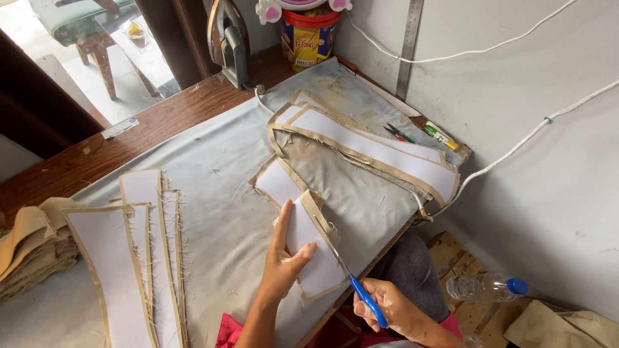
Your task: The person uses blue-handled scissors to trim the edges of beige fabric pieces that are layered over white paper templates. They cut along the template outlines, remove the excess fabric, and place the finished pieces into a stack on the table.
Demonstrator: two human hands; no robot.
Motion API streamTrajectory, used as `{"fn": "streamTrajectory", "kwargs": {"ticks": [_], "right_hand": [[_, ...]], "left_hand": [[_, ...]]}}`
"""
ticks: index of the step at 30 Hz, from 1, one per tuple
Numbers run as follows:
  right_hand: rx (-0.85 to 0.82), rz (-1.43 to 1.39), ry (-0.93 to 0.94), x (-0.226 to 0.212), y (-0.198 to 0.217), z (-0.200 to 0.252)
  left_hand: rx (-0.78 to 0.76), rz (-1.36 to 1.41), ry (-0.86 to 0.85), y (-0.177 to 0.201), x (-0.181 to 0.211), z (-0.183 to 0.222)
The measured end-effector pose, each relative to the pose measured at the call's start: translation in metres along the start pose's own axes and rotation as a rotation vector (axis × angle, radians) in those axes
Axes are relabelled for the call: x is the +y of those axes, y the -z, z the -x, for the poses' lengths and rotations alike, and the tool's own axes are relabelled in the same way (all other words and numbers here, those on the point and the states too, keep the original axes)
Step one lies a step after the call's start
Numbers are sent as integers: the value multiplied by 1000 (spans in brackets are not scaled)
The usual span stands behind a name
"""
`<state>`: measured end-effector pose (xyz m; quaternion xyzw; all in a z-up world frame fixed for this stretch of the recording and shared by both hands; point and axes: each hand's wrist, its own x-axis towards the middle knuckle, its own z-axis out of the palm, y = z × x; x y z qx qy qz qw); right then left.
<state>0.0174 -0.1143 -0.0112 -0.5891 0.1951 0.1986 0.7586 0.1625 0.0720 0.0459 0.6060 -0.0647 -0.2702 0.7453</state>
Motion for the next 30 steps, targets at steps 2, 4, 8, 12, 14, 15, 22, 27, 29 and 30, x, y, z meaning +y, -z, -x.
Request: {"fn": "streamTrajectory", "kwargs": {"ticks": [2, 4, 8, 12, 14, 15, 22, 27, 29, 30], "right_hand": [[-38, -7, 62, 5, 2, -1], [-78, -19, 125, 11, 3, -2], [8, -110, -13, 17, 10, -6], [35, -115, -94, 6, 8, -2], [45, -112, -107, 1, 8, 1], [57, -107, -125, -1, 7, 2], [-65, 208, 172, -102, -22, -11], [-161, 274, 404, -146, -30, 4], [-186, 189, 289, -118, -19, 9], [-210, 108, 174, -103, -12, 12]], "left_hand": [[5, 2, 6, 0, 0, -1], [10, 0, 14, 1, -2, 1], [2, 7, -47, 1, -5, -3], [28, -3, 0, -3, 0, -2], [49, -10, -6, -5, -1, -4], [69, -14, -9, -5, -2, -4], [346, -119, -456, 15, 50, -55], [432, -210, -753, -4, 122, -18], [383, -257, -709, 4, 88, -26], [334, -300, -668, 7, 69, -30]]}}
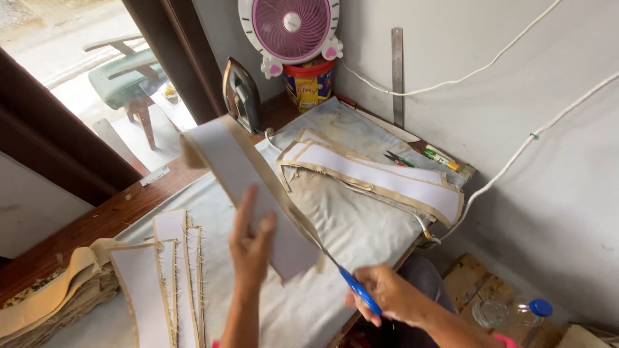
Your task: The person uses blue-handled scissors to trim the edges of beige fabric pieces that are layered over white paper templates. They cut along the template outlines, remove the excess fabric, and place the finished pieces into a stack on the table.
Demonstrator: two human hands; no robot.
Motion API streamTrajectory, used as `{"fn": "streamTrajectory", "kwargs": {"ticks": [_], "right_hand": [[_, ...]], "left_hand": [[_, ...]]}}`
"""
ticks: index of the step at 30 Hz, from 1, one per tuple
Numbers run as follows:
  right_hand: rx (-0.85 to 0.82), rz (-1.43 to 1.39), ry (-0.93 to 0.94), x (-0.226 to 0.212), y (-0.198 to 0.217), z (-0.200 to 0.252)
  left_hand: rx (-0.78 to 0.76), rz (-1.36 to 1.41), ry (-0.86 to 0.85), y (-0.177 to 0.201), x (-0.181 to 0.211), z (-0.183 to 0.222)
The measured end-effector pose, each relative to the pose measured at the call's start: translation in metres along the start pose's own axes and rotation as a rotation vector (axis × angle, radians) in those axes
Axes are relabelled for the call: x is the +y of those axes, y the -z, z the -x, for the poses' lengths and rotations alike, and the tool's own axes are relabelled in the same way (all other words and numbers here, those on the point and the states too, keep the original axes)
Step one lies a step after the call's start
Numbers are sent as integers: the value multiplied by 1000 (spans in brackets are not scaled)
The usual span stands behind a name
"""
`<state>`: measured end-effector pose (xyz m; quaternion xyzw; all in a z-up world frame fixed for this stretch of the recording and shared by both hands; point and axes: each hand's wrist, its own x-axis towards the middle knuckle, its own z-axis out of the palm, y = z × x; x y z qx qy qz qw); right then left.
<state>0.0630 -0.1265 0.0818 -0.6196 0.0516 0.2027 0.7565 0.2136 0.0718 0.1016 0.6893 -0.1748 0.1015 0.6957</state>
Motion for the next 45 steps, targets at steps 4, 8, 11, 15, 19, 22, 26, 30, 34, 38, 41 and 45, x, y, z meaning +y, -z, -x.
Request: {"fn": "streamTrajectory", "kwargs": {"ticks": [4, 8, 11, 15, 19, 22, 26, 30, 34, 38, 41, 45], "right_hand": [[185, -72, -361, 70, 6, 14], [75, -19, -353, 95, 11, 30], [21, -22, -292, 91, 11, 28], [50, -43, -278, 83, 10, 20], [16, -24, -281, 90, 18, 19], [36, 12, -399, 83, 19, 20], [-30, 88, -379, 69, 21, 21], [-55, 21, -350, 87, 30, 20], [-50, -47, -334, 88, 25, 16], [18, -37, -375, 86, 15, 12], [62, -23, -388, 87, 12, 10], [115, -53, -403, 84, 7, 12]], "left_hand": [[-58, 87, 490, -13, -55, 60], [-84, 189, 745, -23, -70, 86], [-147, 135, 700, -23, -73, 91], [-247, 53, 490, -23, -90, 96], [-242, 16, 457, -23, -84, 94], [-229, 25, 473, -22, -85, 95], [-198, 81, 492, -23, -79, 91], [-195, 74, 511, -22, -80, 92], [-234, 48, 502, -22, -83, 94], [-223, 47, 514, -22, -80, 95], [-211, 32, 490, -23, -85, 96], [-217, 34, 482, -22, -82, 97]]}}
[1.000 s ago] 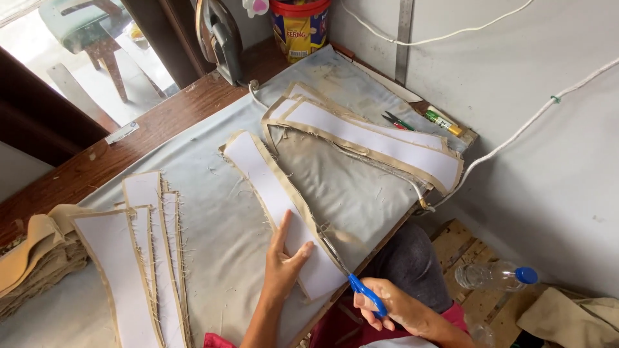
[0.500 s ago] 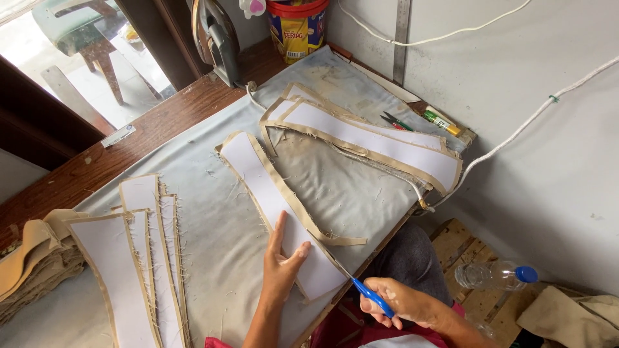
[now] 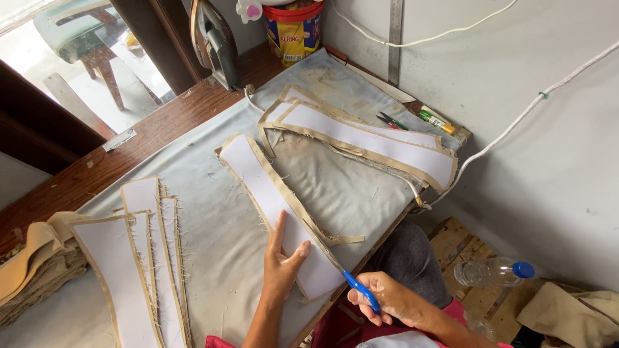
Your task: The person uses blue-handled scissors to trim the edges of beige fabric pieces that are layered over white paper templates. They cut along the template outlines, remove the excess fabric, and place the finished pieces into a stack on the table.
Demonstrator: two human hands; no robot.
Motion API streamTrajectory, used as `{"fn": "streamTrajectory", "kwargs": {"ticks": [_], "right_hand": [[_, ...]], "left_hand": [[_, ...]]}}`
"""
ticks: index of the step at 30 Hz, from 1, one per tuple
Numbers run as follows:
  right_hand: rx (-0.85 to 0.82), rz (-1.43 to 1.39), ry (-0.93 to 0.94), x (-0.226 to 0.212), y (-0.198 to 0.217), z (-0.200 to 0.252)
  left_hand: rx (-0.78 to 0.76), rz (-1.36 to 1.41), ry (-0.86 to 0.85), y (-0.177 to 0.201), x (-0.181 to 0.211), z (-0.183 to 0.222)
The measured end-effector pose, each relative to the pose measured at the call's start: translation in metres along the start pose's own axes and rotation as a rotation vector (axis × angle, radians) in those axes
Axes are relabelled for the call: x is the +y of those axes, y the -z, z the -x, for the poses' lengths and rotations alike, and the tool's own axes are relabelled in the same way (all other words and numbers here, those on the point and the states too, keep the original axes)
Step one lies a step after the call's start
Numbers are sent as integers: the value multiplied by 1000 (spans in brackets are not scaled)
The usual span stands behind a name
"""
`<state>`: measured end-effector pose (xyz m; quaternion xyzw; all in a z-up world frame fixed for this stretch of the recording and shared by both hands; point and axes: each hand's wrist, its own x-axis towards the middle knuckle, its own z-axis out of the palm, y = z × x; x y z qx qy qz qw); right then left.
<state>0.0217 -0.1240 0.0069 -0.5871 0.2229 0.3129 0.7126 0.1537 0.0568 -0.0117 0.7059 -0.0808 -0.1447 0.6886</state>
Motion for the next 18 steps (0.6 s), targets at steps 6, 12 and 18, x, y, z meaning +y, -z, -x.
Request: {"fn": "streamTrajectory", "kwargs": {"ticks": [6, 12, 18], "right_hand": [[43, -25, 16, 0, -4, 4], [71, -81, 54, -4, -10, 7], [-11, -42, 5, 3, -6, 6]], "left_hand": [[10, -17, 7, -1, 0, -1], [1, -25, 1, -1, 0, -1], [184, 112, 116, 1, 10, -1]]}}
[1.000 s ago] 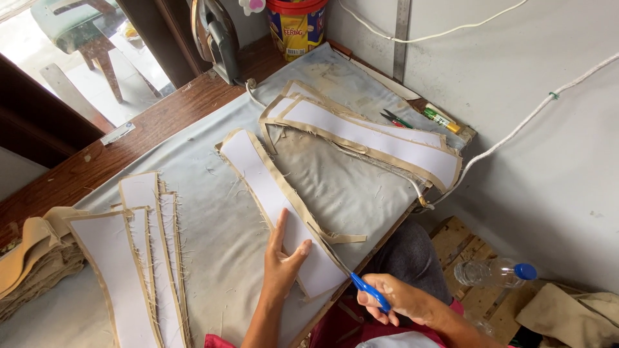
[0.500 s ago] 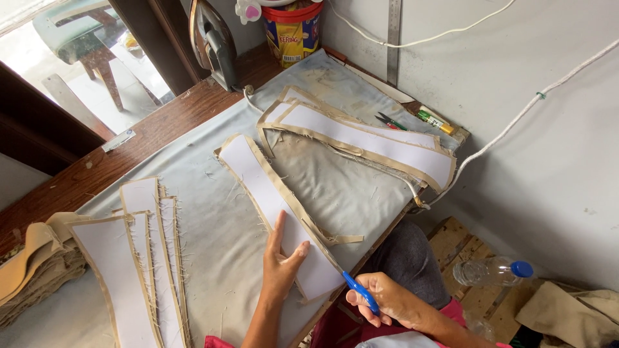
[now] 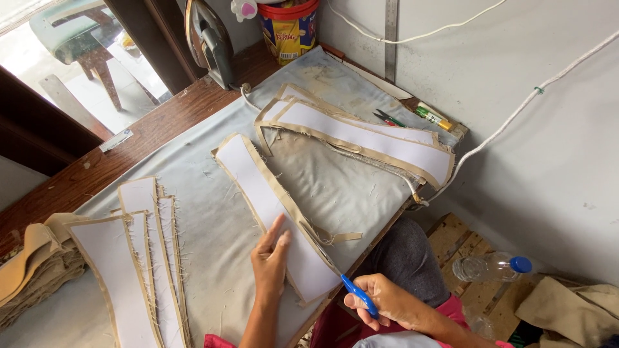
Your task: The person uses blue-handled scissors to trim the edges of beige fabric pieces that are layered over white paper templates. They cut along the template outlines, remove the excess fabric, and place the finished pieces into a stack on the table.
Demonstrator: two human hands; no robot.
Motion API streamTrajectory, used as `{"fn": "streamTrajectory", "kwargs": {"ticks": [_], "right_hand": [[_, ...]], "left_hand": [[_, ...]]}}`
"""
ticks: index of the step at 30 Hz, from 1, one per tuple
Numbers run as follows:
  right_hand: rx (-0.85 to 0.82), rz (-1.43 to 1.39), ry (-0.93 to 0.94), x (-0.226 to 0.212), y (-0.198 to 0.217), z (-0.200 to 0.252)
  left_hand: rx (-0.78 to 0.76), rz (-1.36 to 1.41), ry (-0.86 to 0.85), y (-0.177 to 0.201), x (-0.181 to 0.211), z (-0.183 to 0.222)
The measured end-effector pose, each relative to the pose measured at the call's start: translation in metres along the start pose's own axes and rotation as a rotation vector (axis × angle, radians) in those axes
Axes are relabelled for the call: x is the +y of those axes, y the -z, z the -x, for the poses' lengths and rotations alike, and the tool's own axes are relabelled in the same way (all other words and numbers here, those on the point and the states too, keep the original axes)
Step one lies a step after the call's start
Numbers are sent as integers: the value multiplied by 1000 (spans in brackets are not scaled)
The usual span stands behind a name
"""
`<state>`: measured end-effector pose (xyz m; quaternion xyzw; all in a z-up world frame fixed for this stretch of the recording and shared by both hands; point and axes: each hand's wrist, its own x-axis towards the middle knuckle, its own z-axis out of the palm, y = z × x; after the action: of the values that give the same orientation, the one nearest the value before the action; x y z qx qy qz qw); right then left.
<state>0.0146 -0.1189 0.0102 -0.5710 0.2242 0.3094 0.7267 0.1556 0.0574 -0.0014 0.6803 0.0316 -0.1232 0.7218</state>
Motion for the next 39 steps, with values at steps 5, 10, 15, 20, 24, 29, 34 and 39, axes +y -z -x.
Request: {"fn": "streamTrajectory", "kwargs": {"ticks": [5, 10, 15, 20, 24, 29, 34, 39], "right_hand": [[-37, 31, 42, 2, -1, -5], [-34, 24, 54, 1, -4, -4], [0, 2, 50, 6, -3, -6], [-13, 51, 50, 5, -3, -4], [-9, 30, 81, 13, -2, -9], [11, -43, 82, 13, -4, -8], [67, -42, 46, 7, -8, -3], [83, -55, 58, 5, -12, 1]], "left_hand": [[-210, -167, -89, 2, -13, 0], [-288, -118, -88, 1, -8, 2], [-290, -118, -74, 2, -7, 2], [-272, -154, -7, 2, 2, 5], [-281, -149, 17, 1, 4, 6], [-267, -146, -23, 0, 2, 5], [-266, -145, -4, 1, 2, 4], [-256, -168, 13, 1, 1, 5]]}}
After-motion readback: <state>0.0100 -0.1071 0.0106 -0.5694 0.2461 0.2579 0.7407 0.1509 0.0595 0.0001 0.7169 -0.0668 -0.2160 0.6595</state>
